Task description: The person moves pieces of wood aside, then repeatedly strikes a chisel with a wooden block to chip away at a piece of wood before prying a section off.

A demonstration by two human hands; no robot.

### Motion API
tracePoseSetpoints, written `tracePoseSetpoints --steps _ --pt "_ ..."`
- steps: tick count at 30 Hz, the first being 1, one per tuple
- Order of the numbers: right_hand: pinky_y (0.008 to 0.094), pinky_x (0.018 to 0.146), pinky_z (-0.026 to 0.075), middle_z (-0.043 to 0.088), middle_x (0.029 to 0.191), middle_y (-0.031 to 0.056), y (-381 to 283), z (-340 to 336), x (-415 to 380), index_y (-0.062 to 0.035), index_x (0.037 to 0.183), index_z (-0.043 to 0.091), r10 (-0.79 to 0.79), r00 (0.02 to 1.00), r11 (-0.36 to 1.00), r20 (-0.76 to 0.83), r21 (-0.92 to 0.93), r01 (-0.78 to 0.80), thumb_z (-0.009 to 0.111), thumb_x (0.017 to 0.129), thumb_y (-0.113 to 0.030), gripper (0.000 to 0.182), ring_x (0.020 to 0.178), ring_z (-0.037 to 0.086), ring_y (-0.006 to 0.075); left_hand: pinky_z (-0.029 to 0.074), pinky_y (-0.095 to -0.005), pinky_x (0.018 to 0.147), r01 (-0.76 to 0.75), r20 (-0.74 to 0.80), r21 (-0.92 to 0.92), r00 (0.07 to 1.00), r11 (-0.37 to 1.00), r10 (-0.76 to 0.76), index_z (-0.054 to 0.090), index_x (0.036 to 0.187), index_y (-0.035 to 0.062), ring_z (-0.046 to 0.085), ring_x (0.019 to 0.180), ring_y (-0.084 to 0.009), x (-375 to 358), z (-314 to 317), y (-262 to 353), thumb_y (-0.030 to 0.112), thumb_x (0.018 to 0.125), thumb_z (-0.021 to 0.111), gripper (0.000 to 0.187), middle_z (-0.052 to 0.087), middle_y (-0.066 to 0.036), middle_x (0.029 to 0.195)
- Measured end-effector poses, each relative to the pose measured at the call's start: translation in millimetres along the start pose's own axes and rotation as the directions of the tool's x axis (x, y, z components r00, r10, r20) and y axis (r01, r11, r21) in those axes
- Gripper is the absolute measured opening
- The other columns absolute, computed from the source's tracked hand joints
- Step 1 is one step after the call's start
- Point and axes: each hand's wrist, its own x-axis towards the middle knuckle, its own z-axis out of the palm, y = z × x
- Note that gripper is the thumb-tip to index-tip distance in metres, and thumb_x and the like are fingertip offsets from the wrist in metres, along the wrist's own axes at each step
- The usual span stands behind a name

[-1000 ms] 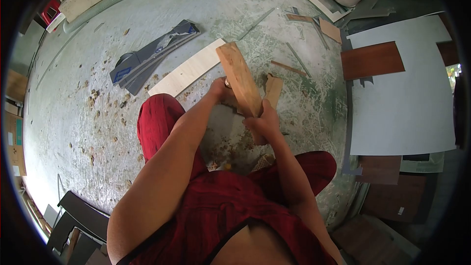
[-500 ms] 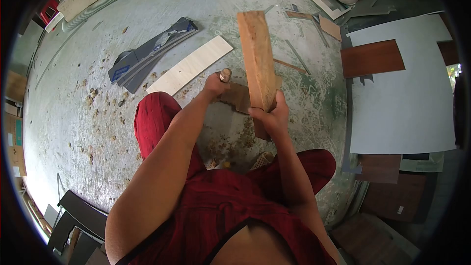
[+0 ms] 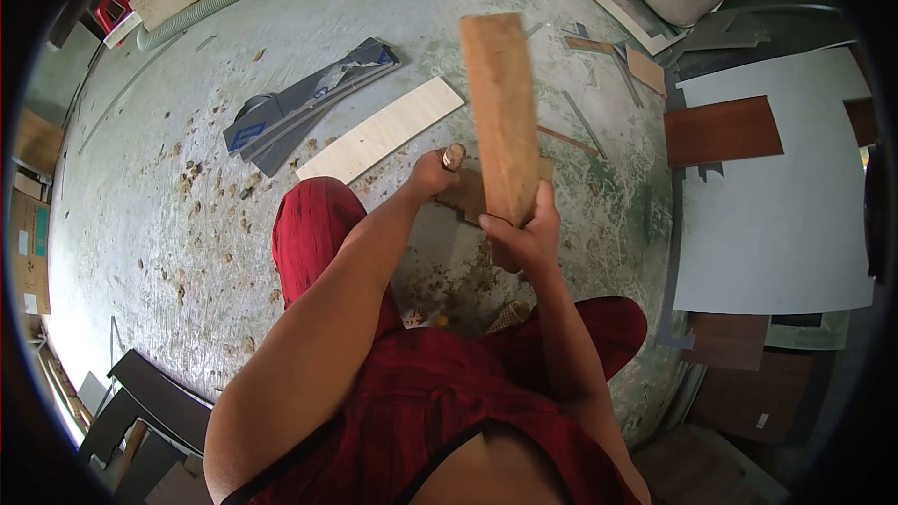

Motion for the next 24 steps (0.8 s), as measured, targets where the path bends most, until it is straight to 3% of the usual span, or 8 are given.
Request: tracePoseSetpoints --steps 1,4,7,10,13,16,20,24 --pt "0.0394 0.075 0.047 0.061 0.092 0.0187 -1.4 -0.2 -0.6 -0.0023 0.103 0.046 -0.018 0.999 0.997 -0.029 0.081 0.02 0.079 0.055 -0.028 0.063 0.085 0.061 0.0351 0.047 -0.0289 0.069 0.101 0.0 0.122 0.995 0.987 -0.102 0.065 0.098 0.0064 0.057 0.076 -0.0097 -3.8 -2.7 8.3 0.002 0.066 0.068 0.033 0.065 0.001 0.083" --pt "0.0349 0.073 0.048 0.061 0.091 0.0157 13.6 -5.1 1.3 -0.0014 0.102 0.046 0.242 0.968 0.844 0.065 -0.506 -0.177 0.08 0.057 -0.024 0.061 0.082 0.062 0.026 0.047 -0.0294 0.069 0.081 0.104 -0.175 0.993 0.981 -0.063 0.064 0.095 0.0072 0.056 0.074 -0.0103 -5.4 -0.8 8.1 0.003 0.065 0.068 0.031 0.064 0.0 0.081" --pt "0.0347 0.072 0.048 0.062 0.089 0.0153 17.2 -6.5 1.5 -0.0012 0.104 0.045 0.281 0.956 0.834 0.089 -0.515 -0.197 0.08 0.058 -0.024 0.063 0.082 0.062 0.0252 0.046 -0.03 0.066 -0.011 -0.004 -0.165 1.0 0.986 0.01 0.063 0.089 0.0073 0.054 0.072 -0.0106 -28.8 3.3 47.9 0.003 0.064 0.067 0.025 0.062 0.001 0.078" --pt "0.0376 0.072 0.048 0.062 0.088 0.0175 9.9 -9.7 2.3 -0.0008 0.103 0.044 0.078 0.996 0.995 0.046 -0.057 -0.076 0.08 0.056 -0.026 0.064 0.082 0.062 0.031 0.045 -0.0301 0.064 0.109 0.036 0.033 0.993 0.994 -0.11 0.062 0.087 0.007 0.053 0.07 -0.0106 -17.2 -3.3 28.5 0.002 0.064 0.066 0.024 0.061 0.001 0.077" --pt "0.0353 0.07 0.048 0.061 0.085 0.0158 4.7 -6.7 -3.1 -0.0003 0.098 0.047 -0.006 0.996 0.998 -0.084 0.07 0.012 0.081 0.053 -0.022 0.06 0.079 0.061 0.026 0.046 -0.0308 0.065 0.076 0.016 0.05 0.997 0.996 -0.077 0.062 0.089 0.0065 0.055 0.071 -0.0119 -6.8 -3.0 7.3 0.004 0.064 0.067 0.025 0.061 0.0 0.077" --pt "0.0317 0.07 0.049 0.061 0.083 0.0135 7.5 -10.4 -0.9 0.0002 0.098 0.048 0.264 0.961 0.736 0.075 -0.66 -0.15 0.08 0.054 -0.017 0.056 0.079 0.06 0.0201 0.048 -0.0318 0.069 0.121 0.016 -0.036 0.993 0.992 -0.12 0.064 0.092 0.0065 0.059 0.075 -0.0139 -18.9 1.6 37.6 0.007 0.064 0.07 0.028 0.065 -0.003 0.082" --pt "0.0317 0.072 0.049 0.061 0.085 0.0143 18.5 -14.4 4.0 0.0015 0.099 0.049 0.336 0.936 0.839 0.104 -0.485 -0.247 0.08 0.055 -0.018 0.057 0.082 0.06 0.0209 0.05 -0.0328 0.073 0.097 -0.023 0.307 0.995 0.947 -0.095 0.066 0.093 0.0061 0.064 0.079 -0.0166 -23.3 1.3 49.8 0.01 0.062 0.075 0.033 0.068 -0.008 0.086" --pt "0.0341 0.074 0.048 0.063 0.089 0.0146 15.4 -23.8 3.8 0.0011 0.099 0.05 0.177 0.983 0.983 0.041 -0.057 -0.174 0.081 0.055 -0.023 0.059 0.084 0.062 0.0244 0.05 -0.033 0.068 0.089 -0.009 0.046 0.996 0.995 -0.089 0.065 0.088 0.0043 0.062 0.073 -0.0171 22.7 -2.7 -36.1 0.01 0.06 0.076 0.031 0.066 -0.007 0.077"
